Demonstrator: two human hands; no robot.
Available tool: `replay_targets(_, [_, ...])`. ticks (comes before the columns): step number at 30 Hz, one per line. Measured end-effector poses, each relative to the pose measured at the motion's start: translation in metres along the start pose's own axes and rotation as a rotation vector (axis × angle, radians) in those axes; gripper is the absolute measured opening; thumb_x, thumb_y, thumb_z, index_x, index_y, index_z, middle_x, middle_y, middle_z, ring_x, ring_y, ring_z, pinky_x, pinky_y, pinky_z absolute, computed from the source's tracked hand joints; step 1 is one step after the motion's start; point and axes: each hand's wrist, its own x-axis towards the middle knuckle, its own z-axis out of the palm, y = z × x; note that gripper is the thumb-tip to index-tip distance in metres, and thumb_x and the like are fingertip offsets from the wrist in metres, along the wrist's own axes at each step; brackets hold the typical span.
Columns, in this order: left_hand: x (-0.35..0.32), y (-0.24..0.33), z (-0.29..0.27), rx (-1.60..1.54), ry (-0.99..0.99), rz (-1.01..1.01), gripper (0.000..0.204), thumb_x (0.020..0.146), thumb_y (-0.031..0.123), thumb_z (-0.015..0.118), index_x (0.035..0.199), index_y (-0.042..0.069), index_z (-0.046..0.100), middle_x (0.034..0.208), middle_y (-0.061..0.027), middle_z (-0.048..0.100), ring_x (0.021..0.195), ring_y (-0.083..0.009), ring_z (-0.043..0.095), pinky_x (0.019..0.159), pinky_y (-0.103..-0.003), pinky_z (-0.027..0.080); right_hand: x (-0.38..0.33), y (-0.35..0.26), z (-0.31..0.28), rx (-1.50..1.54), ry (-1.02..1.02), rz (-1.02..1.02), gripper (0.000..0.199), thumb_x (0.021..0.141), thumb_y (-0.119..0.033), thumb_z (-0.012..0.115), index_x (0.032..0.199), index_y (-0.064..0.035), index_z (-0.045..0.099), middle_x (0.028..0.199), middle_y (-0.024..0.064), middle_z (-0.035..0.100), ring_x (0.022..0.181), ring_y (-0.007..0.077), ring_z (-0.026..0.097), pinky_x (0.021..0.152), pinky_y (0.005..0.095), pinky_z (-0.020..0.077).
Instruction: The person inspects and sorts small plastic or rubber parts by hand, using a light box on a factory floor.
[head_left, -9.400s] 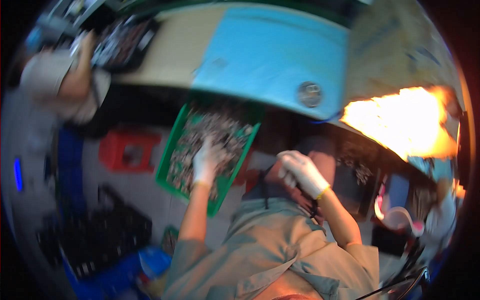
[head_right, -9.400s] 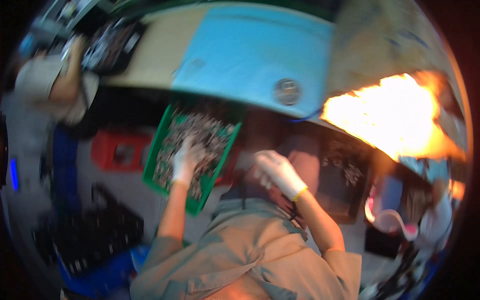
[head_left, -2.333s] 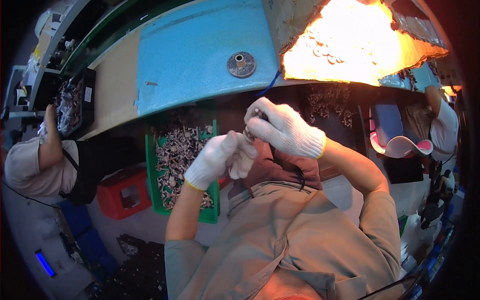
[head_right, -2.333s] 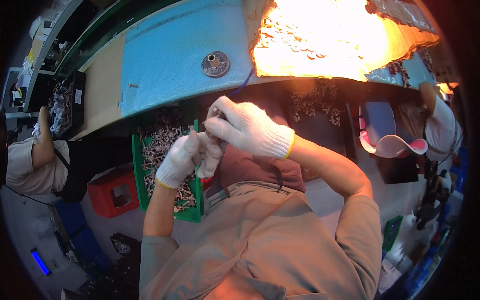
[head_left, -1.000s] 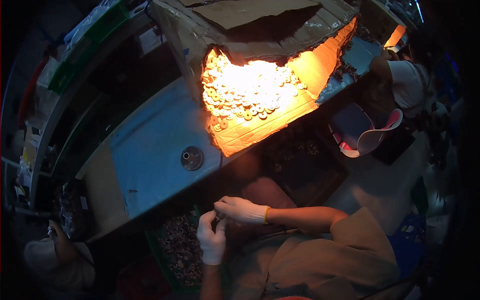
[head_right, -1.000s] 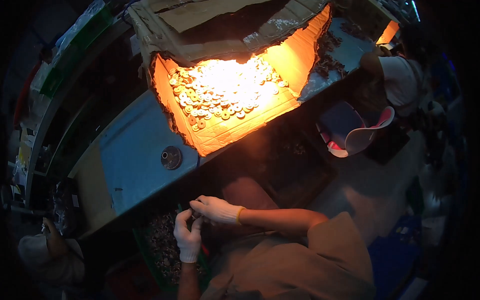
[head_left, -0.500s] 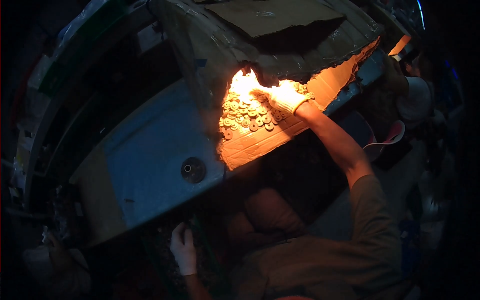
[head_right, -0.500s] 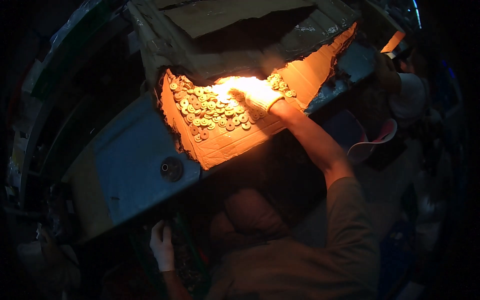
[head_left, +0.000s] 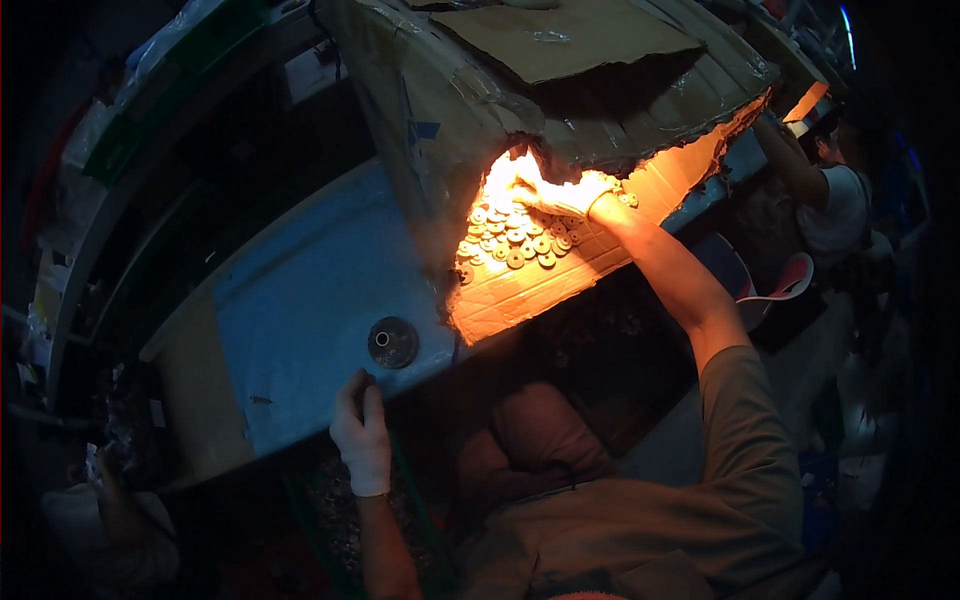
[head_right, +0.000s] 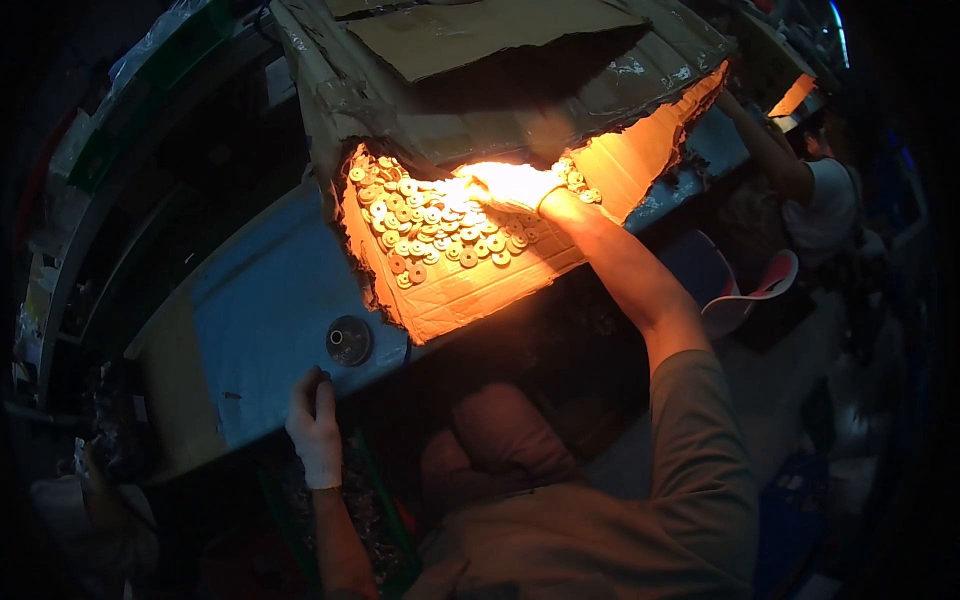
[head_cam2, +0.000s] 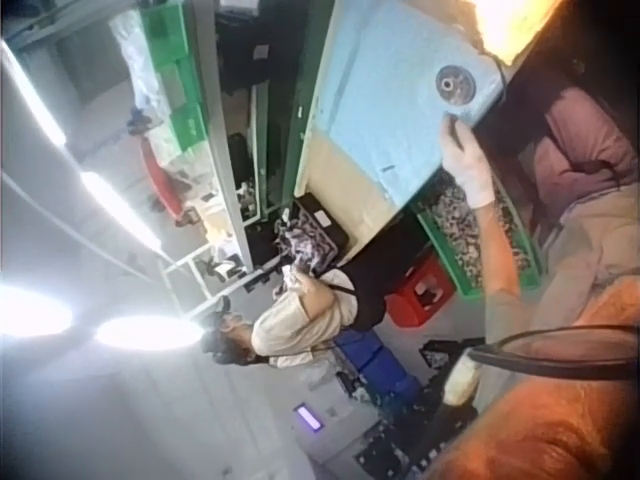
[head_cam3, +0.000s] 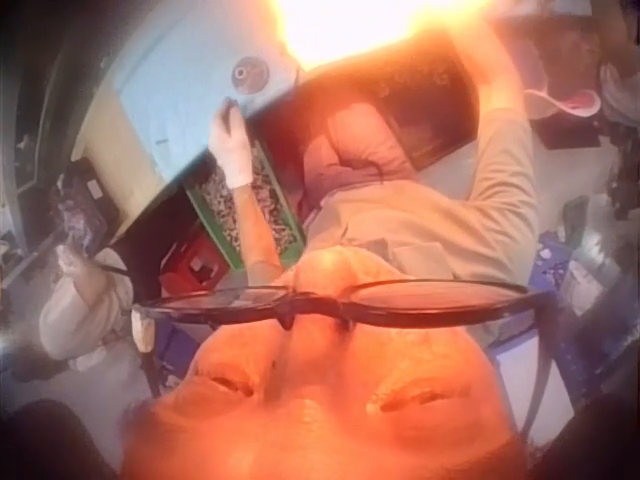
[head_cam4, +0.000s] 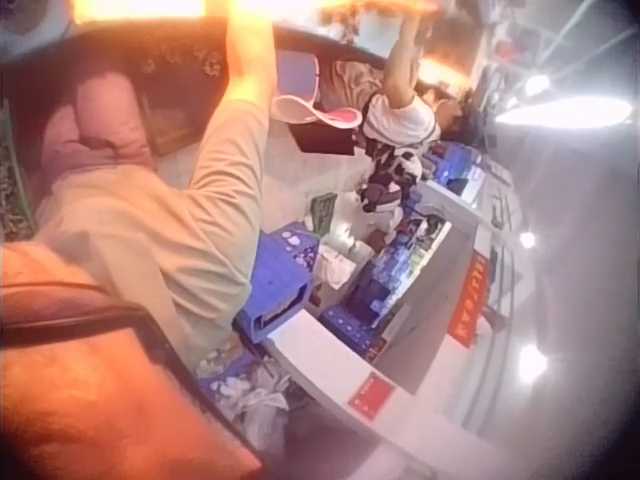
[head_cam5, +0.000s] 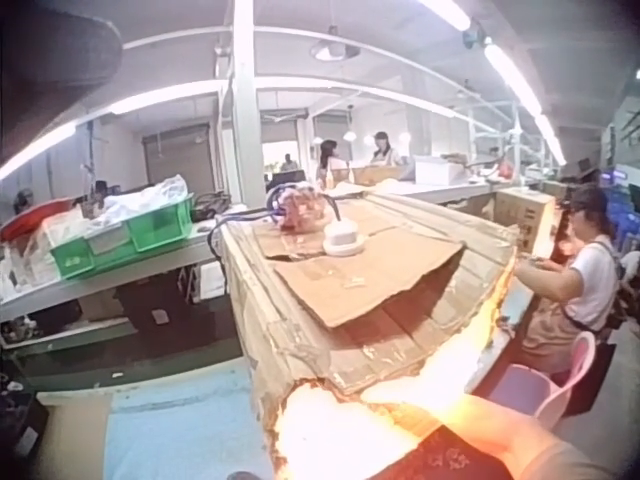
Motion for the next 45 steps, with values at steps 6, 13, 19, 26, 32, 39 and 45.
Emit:
replay_targets(6, [0.027,-0.011,0.017,0.015,0.057,0.066,0.036,0.105,0.016,0.06,0.134,-0.005,0.06,0.128,-0.0194,0.067,0.118,-0.0274,0.065,0.104,-0.039,0.051,0.001,0.001,-0.022,0.131,-0.208,-0.039,0.071,0.102,-0.057,0.045,0.156,-0.0124,0.032,0.161,0.0218,0.031,0.146,0.0377,0.038,0.121,0.0529,0.0279])
replay_targets(13, [0.061,-0.046,0.02,0.168,0.216,0.2,0.031,0.103,0.012,0.061,0.13,-0.003,0.064,0.122,-0.0181,0.07,0.112,-0.0274,0.068,0.099,-0.038,0.053,-0.021,-0.017,-0.015,0.127,-0.121,0.038,0.057,0.105,-0.044,0.041,0.156,-0.0187,0.039,0.156,0.0116,0.042,0.139,0.0294,0.045,0.115,0.0434,0.0384])
replay_targets(19, [0.07,-0.062,0.036,0.186,0.317,0.275,0.024,0.101,0.009,0.061,0.122,-0.002,0.068,0.115,-0.0177,0.072,0.105,-0.0283,0.071,0.095,-0.038,0.055,0.014,0.024,0.042,-0.128,0.439,-0.376,0.042,0.105,-0.034,0.05,0.142,-0.0192,0.06,0.136,0.0122,0.066,0.119,0.0315,0.065,0.099,0.0462,0.0524])
replay_targets(26, [0.073,-0.049,0.048,0.219,0.328,0.302,0.022,0.099,0.007,0.063,0.118,-0.002,0.07,0.112,-0.0182,0.072,0.103,-0.0306,0.071,0.093,-0.038,0.055,0.074,0.07,0.079,-0.1,0.359,-0.137,0.026,0.082,-0.036,0.072,0.068,-0.0136,0.072,0.066,0.0073,0.065,0.074,0.0288,0.063,0.075,0.0459,0.0475])
replay_targets(32, [0.064,-0.056,0.035,0.284,0.368,0.334,0.021,0.099,0.009,0.064,0.117,-0.001,0.07,0.111,-0.0179,0.072,0.102,-0.0323,0.07,0.093,-0.04,0.055,0.066,0.028,0.041,-0.088,-0.053,0.008,0.051,0.097,-0.051,0.053,0.124,-0.0116,0.071,0.121,0.0204,0.071,0.114,0.0366,0.067,0.101,0.0458,0.051])
replay_targets(39, [0.058,-0.055,0.026,0.176,0.24,0.487,0.032,0.09,0.009,0.072,0.121,0.0,0.068,0.118,-0.0191,0.069,0.113,-0.0376,0.066,0.098,-0.044,0.052,-0.027,-0.043,-0.015,-0.34,0.194,0.002,0.027,0.101,-0.033,0.059,0.119,-0.0181,0.072,0.107,0.0136,0.074,0.094,0.0323,0.069,0.086,0.0436,0.0539])
replay_targets(45, [0.067,-0.042,0.04,0.167,0.088,0.515,0.042,0.087,0.015,0.076,0.127,0.004,0.066,0.124,-0.0173,0.068,0.123,-0.036,0.061,0.105,-0.046,0.045,-0.117,-0.128,0.046,0.776,-0.067,-0.087,0.021,0.099,-0.012,0.068,0.117,-0.0023,0.072,0.097,0.0031,0.072,0.085,0.0087,0.067,0.075,0.0256,0.055])
